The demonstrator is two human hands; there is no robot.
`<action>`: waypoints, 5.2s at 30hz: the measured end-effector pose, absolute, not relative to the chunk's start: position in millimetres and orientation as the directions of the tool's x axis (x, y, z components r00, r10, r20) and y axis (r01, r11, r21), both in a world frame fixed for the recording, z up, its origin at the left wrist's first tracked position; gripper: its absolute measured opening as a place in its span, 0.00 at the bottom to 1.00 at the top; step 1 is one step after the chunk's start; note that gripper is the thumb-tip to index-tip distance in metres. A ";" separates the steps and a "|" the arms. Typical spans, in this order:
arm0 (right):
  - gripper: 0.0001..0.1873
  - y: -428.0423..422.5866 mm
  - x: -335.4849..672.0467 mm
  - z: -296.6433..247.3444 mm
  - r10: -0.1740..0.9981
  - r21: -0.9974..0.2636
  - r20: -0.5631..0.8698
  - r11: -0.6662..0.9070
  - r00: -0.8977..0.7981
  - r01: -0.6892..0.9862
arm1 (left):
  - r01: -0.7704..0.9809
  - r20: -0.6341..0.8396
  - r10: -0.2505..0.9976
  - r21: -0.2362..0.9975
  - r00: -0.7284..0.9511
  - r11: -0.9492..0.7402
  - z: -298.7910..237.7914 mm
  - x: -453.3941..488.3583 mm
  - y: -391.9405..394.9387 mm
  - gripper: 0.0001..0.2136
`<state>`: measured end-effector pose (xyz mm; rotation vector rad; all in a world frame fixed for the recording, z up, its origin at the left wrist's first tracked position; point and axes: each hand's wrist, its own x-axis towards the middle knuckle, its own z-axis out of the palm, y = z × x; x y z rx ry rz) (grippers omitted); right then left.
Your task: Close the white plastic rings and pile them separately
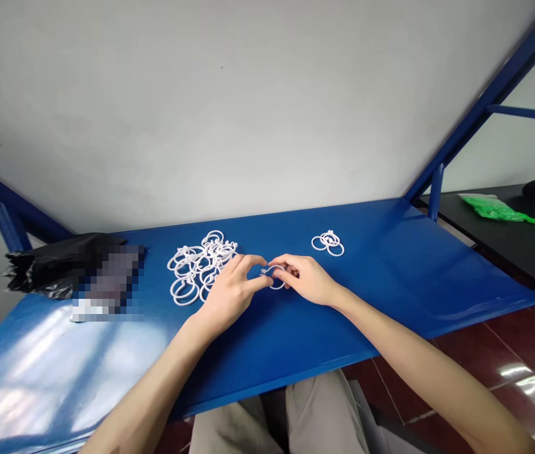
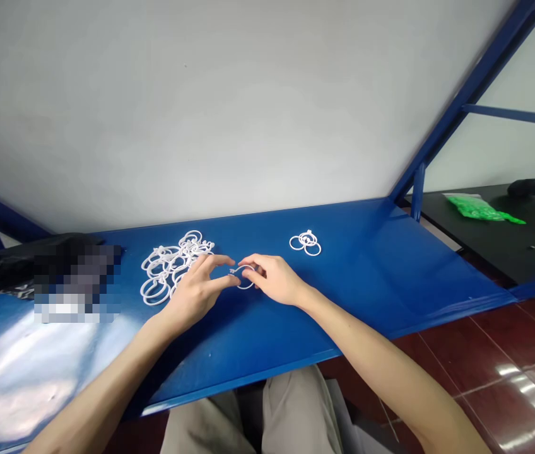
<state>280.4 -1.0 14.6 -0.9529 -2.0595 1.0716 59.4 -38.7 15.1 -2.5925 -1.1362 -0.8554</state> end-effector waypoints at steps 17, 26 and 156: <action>0.16 -9.1 274.9 13.0 0.890 -0.969 0.202 0.243 -0.409 0.051 | 0.525 0.275 0.958 0.806 0.077 -0.274 23.4 78.1 -44.8 0.12; 0.13 -8.1 274.8 9.4 0.875 -0.955 0.227 0.286 -0.428 0.079 | 0.534 0.351 0.932 0.772 0.093 -0.344 18.2 83.8 -53.6 0.10; 0.10 92.1 381.1 5.0 0.938 -0.622 0.151 -0.154 0.311 0.768 | 0.881 0.353 0.847 0.113 0.396 -0.459 4.7 32.8 -30.5 0.15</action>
